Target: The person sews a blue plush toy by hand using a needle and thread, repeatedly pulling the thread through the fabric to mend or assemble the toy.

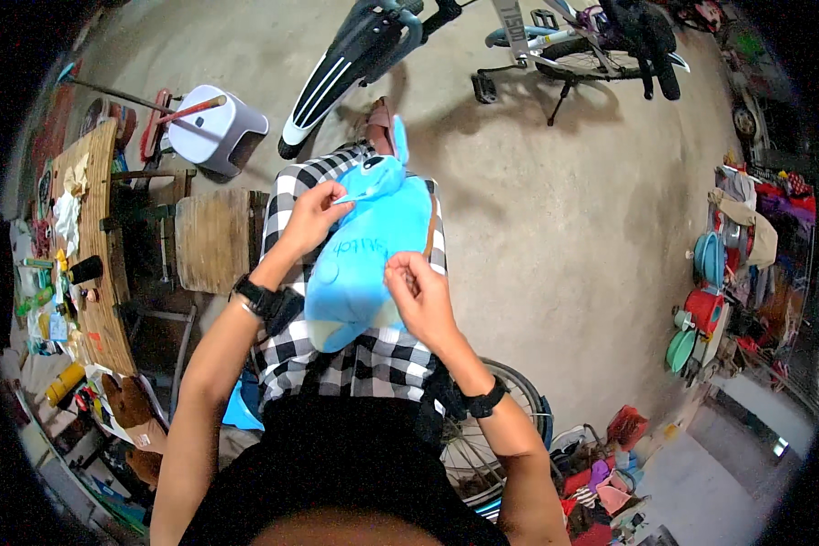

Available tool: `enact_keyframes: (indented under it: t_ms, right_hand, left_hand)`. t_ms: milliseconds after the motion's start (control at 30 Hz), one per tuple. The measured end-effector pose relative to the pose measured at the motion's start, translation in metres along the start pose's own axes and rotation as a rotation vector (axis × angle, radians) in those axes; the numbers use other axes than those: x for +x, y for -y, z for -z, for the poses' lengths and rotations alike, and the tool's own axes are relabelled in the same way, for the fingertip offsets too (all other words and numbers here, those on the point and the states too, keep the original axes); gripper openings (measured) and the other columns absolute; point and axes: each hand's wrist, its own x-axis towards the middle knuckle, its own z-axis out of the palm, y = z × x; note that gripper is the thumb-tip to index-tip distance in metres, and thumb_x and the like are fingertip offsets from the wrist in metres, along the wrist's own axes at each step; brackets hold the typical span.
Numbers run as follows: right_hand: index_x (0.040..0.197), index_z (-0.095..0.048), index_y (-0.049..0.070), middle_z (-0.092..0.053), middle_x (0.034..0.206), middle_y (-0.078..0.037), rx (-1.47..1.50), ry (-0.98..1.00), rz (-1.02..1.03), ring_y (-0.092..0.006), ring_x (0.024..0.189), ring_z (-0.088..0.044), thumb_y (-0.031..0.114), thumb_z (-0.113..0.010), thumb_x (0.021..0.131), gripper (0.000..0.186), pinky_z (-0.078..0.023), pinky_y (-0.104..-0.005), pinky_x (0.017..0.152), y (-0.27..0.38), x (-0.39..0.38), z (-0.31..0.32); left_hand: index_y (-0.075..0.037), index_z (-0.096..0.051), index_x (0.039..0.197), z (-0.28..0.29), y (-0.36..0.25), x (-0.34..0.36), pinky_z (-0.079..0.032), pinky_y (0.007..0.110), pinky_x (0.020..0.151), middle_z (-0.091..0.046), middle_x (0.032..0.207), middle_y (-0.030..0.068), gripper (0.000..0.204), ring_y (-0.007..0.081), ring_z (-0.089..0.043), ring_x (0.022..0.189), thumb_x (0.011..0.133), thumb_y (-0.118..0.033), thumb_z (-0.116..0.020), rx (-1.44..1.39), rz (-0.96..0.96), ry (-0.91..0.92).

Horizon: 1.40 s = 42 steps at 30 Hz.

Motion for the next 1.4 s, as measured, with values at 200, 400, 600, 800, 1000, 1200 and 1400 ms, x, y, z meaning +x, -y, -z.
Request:
enact_keyframes:
  t_ms: [200,400,600,800,1000,1200,1400]
  right_hand:
    - [0.096,-0.055,0.001,-0.06,0.079,-0.003,0.166,0.093,0.061,-0.0067,0.069,-0.055,0.0,-0.056,0.09,0.006,-0.044,-0.0205,0.058,0.022,-0.042,-0.006]
    - [0.098,-0.056,0.002,-0.063,0.083,-0.005,0.11,0.363,0.168,-0.0074,0.071,-0.057,0.004,-0.056,0.091,0.007,-0.046,-0.0214,0.06,0.065,-0.063,0.004]
    - [0.097,-0.058,0.003,-0.06,0.078,-0.001,0.322,0.44,0.033,-0.0071,0.065,-0.056,0.007,-0.061,0.088,0.01,-0.045,-0.0212,0.058,0.095,-0.09,0.019]
    - [0.097,-0.054,-0.003,-0.062,0.083,-0.007,0.493,-0.154,0.175,-0.0067,0.065,-0.053,0.002,-0.057,0.089,0.009,-0.043,-0.0191,0.059,0.051,-0.065,0.022]
    - [0.1,-0.053,-0.004,-0.06,0.082,-0.008,0.447,-0.272,0.225,-0.0076,0.068,-0.053,0.0,-0.054,0.09,0.011,-0.043,-0.0204,0.06,0.047,-0.047,0.017]
    - [0.094,-0.059,-0.002,-0.06,0.08,-0.008,0.054,-0.293,0.357,-0.0116,0.069,-0.057,-0.003,-0.056,0.086,0.009,-0.045,-0.0234,0.06,0.041,-0.032,0.023]
    - [0.091,-0.061,-0.003,-0.058,0.077,-0.009,-0.102,-0.293,0.423,-0.0156,0.066,-0.056,-0.002,-0.062,0.08,0.011,-0.045,-0.0257,0.06,0.045,-0.019,0.022]
  left_hand:
    - [-0.003,-0.052,0.084,0.007,-0.074,-0.01,-0.038,0.022,0.073,-0.055,0.096,0.0012,0.012,0.009,-0.049,0.086,0.081,-0.002,-0.063,0.011,-0.308,0.097]
    - [-0.002,-0.048,0.082,0.021,-0.138,-0.034,-0.043,0.028,0.075,-0.061,0.102,0.0084,0.016,0.0171,-0.055,0.085,0.079,-0.003,-0.064,-0.053,-0.315,0.226]
    - [0.002,-0.046,0.086,0.038,-0.21,-0.076,-0.046,0.032,0.075,-0.062,0.099,0.0187,0.018,0.0299,-0.059,0.082,0.077,-0.001,-0.061,0.57,-0.374,0.52]
    - [0.0,-0.05,0.089,0.019,-0.118,-0.083,-0.047,0.033,0.075,-0.061,0.101,0.0138,0.014,0.0224,-0.059,0.088,0.079,-0.001,-0.06,0.354,-0.388,0.452]
    - [-0.002,-0.051,0.091,0.017,-0.116,-0.092,-0.047,0.03,0.083,-0.059,0.113,0.009,0.02,0.0164,-0.056,0.1,0.079,-0.002,-0.067,0.059,-0.188,0.321]
    - [-0.003,-0.046,0.103,0.02,-0.147,-0.095,-0.046,0.037,0.085,-0.058,0.109,0.0163,0.038,0.032,-0.057,0.1,0.075,-0.006,-0.071,0.328,-0.34,0.308]
    - [-0.003,-0.047,0.107,0.028,-0.175,-0.069,-0.045,0.037,0.082,-0.057,0.102,0.0168,0.037,0.0332,-0.057,0.096,0.077,-0.008,-0.068,0.59,-0.357,0.516]
